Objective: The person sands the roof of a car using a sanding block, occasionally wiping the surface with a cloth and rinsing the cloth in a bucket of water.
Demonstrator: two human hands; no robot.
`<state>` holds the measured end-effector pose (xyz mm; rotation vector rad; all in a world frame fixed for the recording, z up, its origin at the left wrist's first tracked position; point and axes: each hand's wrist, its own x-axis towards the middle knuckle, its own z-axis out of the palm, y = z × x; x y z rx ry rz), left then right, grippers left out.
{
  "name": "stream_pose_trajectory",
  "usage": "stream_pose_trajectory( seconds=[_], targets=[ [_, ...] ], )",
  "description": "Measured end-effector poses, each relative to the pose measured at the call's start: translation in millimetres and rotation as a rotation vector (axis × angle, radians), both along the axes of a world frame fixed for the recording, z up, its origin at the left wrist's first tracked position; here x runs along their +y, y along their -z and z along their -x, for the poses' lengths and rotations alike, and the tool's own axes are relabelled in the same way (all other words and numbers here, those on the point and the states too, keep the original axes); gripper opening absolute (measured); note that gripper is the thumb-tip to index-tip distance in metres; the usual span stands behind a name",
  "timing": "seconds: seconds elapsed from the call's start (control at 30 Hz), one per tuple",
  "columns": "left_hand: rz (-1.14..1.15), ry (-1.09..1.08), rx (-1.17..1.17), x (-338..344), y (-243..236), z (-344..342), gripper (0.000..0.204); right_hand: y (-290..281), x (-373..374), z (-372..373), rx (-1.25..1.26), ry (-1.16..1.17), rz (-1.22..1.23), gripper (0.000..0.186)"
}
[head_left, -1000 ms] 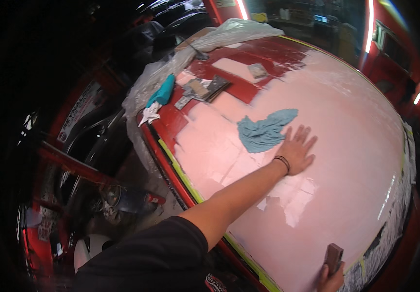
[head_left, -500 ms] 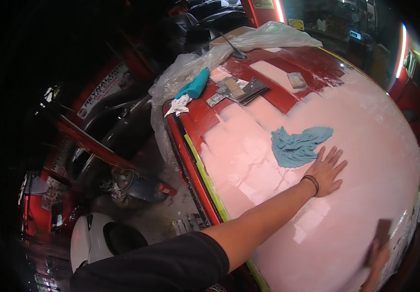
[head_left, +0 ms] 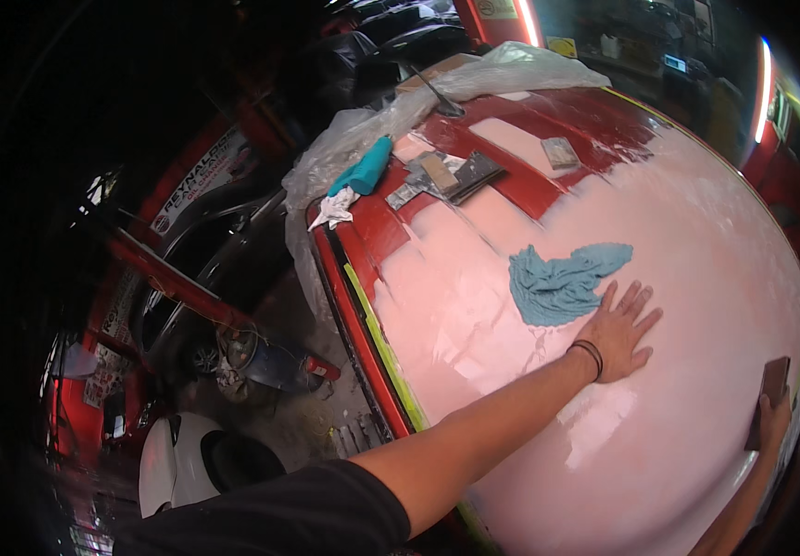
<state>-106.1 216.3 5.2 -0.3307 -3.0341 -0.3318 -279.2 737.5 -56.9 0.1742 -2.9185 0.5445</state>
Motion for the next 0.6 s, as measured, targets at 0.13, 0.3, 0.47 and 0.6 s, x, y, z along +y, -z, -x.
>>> stream_pose_trajectory(
  seconds=[0.13, 0.3, 0.47, 0.6],
  targets=[
    [-0.034, 0.001, 0.000, 4.3, 7.0, 5.3, 0.075, 0.4, -45.6, -102.1, -0.060, 0.015, 0.054, 0.065],
    [-0.043, -0.007, 0.009, -10.2, 5.2, 1.2, 0.075, -20.9, -137.1, -311.3, -0.111, -0.141, -0.113, 0.075],
    [0.011, 0.005, 0.006, -5.4, 3.1, 8.6, 0.076, -41.6, -124.8, -197.4, -0.155, 0.126, -0.233, 0.069],
    [0.032, 0.003, 0.093, -7.1, 27.2, 14.6, 0.075, -31.2, -77.5, -21.7, 0.077, 0.176, -0.188, 0.079]
  ],
)
